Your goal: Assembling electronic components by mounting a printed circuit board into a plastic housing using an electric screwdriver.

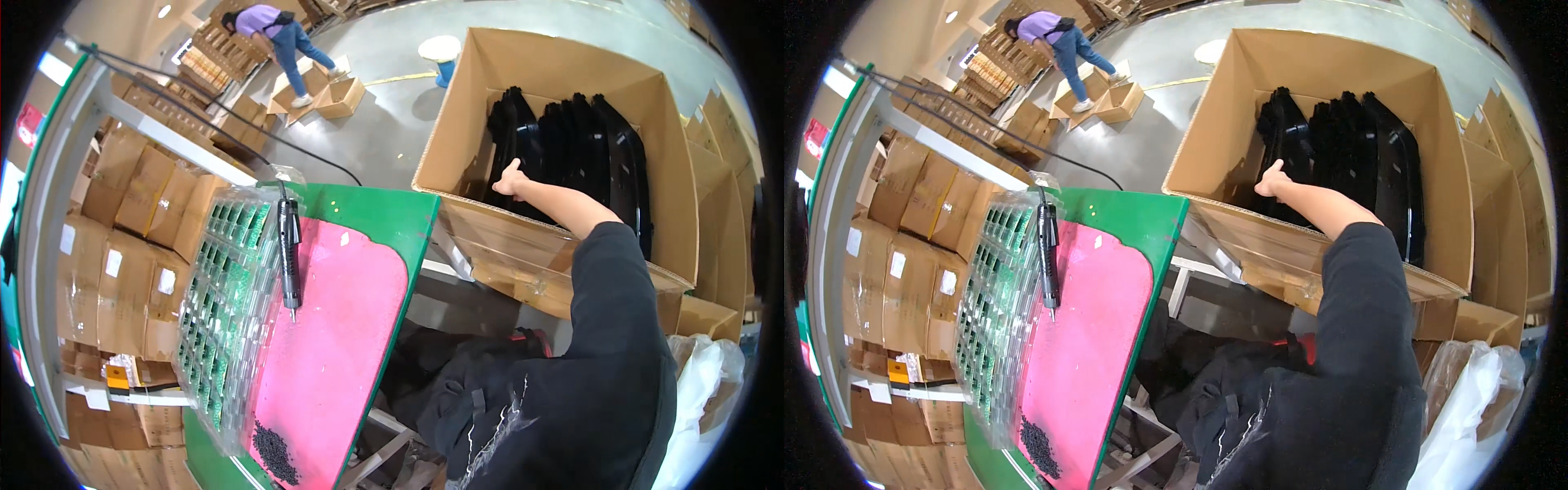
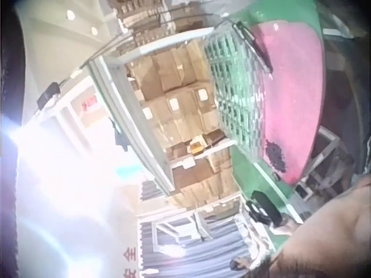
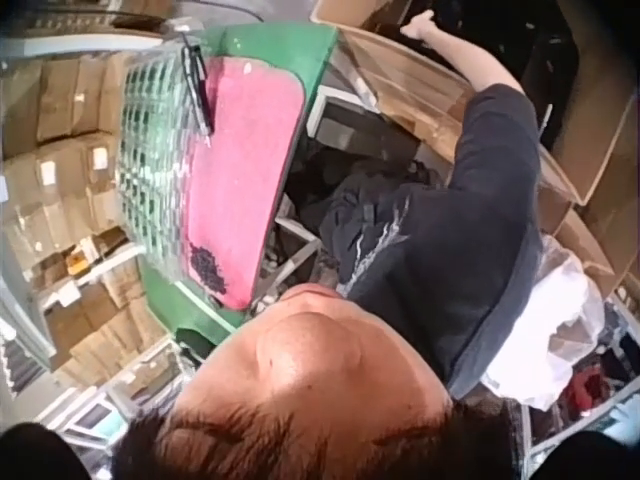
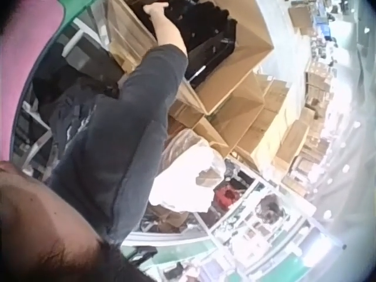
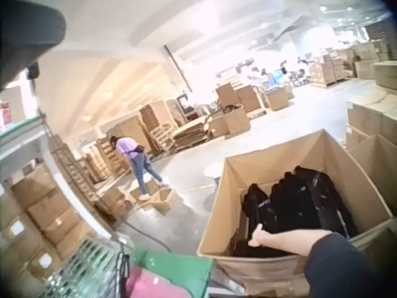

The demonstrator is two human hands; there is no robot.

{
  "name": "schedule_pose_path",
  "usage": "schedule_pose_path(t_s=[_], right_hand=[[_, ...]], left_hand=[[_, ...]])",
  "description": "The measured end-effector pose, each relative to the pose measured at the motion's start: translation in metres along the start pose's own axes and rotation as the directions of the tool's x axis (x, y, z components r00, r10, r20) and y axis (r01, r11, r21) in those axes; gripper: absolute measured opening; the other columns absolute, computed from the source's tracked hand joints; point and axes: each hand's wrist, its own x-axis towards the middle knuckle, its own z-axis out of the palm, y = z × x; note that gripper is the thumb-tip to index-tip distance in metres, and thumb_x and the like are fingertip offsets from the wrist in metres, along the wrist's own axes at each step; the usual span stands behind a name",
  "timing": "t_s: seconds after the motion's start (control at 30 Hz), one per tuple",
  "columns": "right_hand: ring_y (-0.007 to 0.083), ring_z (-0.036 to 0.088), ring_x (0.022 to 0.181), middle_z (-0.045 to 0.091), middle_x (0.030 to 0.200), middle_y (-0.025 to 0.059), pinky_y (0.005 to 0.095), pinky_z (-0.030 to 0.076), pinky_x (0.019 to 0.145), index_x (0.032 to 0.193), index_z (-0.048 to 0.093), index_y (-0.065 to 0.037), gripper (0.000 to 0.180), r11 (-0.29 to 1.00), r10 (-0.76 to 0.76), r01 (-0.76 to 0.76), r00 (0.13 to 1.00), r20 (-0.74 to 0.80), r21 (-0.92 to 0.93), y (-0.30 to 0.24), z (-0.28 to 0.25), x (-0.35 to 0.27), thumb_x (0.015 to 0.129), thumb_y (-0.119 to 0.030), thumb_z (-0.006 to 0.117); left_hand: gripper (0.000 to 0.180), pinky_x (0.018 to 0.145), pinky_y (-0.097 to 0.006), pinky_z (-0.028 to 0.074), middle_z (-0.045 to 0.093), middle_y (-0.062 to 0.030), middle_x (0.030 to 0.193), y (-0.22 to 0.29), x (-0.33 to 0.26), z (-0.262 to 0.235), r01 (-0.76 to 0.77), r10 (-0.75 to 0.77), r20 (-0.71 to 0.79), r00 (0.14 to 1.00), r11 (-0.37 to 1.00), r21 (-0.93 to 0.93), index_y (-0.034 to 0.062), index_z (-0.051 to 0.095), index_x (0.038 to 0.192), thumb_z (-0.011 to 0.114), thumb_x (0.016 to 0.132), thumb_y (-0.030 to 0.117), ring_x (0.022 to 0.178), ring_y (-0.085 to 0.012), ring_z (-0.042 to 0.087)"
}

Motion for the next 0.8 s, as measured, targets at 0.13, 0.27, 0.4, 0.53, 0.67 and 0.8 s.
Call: schedule_pose_path(t_s=[0.13,0.27,0.4,0.53,0.67,0.8], right_hand=[[0.0295,0.069,0.07,0.069,0.085,0.02,0.0425,0.058,0.056,0.116,0.054,0.002,0.033,0.995,0.098,-0.098,0.995,0.013,0.031,0.018,0.023,0.021,0.087,-0.013,0.06],[0.0221,0.058,0.052,0.058,0.062,0.0116,0.04,0.056,0.049,0.067,0.058,0.002,0.016,0.953,0.031,-0.046,0.998,0.056,0.3,0.026,0.012,0.021,0.08,-0.004,0.066],[0.0216,0.055,0.052,0.057,0.066,0.0099,0.0423,0.055,0.048,0.071,0.058,-0.003,0.011,0.886,-0.135,0.078,0.986,0.093,0.457,0.008,-0.036,-0.008,0.076,-0.007,0.067],[0.0183,0.059,0.051,0.064,0.068,0.0059,0.0309,0.052,0.049,0.075,0.066,-0.007,0.013,0.432,-0.241,-0.12,0.94,0.242,0.894,0.006,-0.11,-0.039,0.082,-0.018,0.067],[0.0149,0.054,0.046,0.059,0.061,0.0009,0.0308,0.044,0.044,0.075,0.063,-0.008,0.015,0.547,-0.529,0.298,0.847,0.048,0.782,-0.016,-0.178,-0.139,0.082,-0.02,0.066],[0.0318,0.061,0.09,0.059,0.104,0.0232,0.0421,0.049,0.075,0.098,0.054,0.004,0.025,0.487,-0.868,0.843,0.439,-0.233,-0.228,-0.025,-0.201,-0.216,0.088,-0.018,0.06]], left_hand=[[0.028,0.081,-0.043,0.053,0.066,-0.0195,0.103,-0.011,0.008,0.021,-0.072,0.072,0.034,0.997,0.997,-0.014,-0.0046,0.06,0.11,0.063,0.09,0.015,0.092,-0.03,0.064],[0.026,0.082,-0.043,0.052,0.066,-0.0193,0.105,-0.022,0.007,0.033,-0.13,0.131,0.045,0.99,0.991,-0.023,-0.0048,0.06,0.109,0.062,0.091,0.014,0.094,-0.03,0.064],[0.024,0.083,-0.042,0.052,0.066,-0.0191,0.106,-0.029,0.014,0.04,-0.21,0.211,0.038,0.977,0.977,-0.034,-0.0051,0.06,0.108,0.061,0.092,0.012,0.095,-0.03,0.064],[0.022,0.084,-0.041,0.052,0.066,-0.0189,0.107,-0.031,0.015,0.047,-0.289,0.291,0.028,0.956,0.955,-0.06,-0.0054,0.06,0.107,0.06,0.093,0.011,0.097,-0.03,0.065],[0.02,0.085,-0.041,0.052,0.065,-0.0187,0.108,-0.022,-0.001,0.027,-0.346,0.348,0.029,0.937,0.937,-0.049,-0.0056,0.06,0.106,0.059,0.094,0.009,0.098,-0.03,0.065],[0.018,0.087,-0.04,0.051,0.065,-0.0185,0.11,-0.012,-0.04,-0.007,-0.37,0.37,0.03,0.928,0.929,-0.013,-0.0059,0.06,0.105,0.058,0.095,0.008,0.1,-0.03,0.065]])
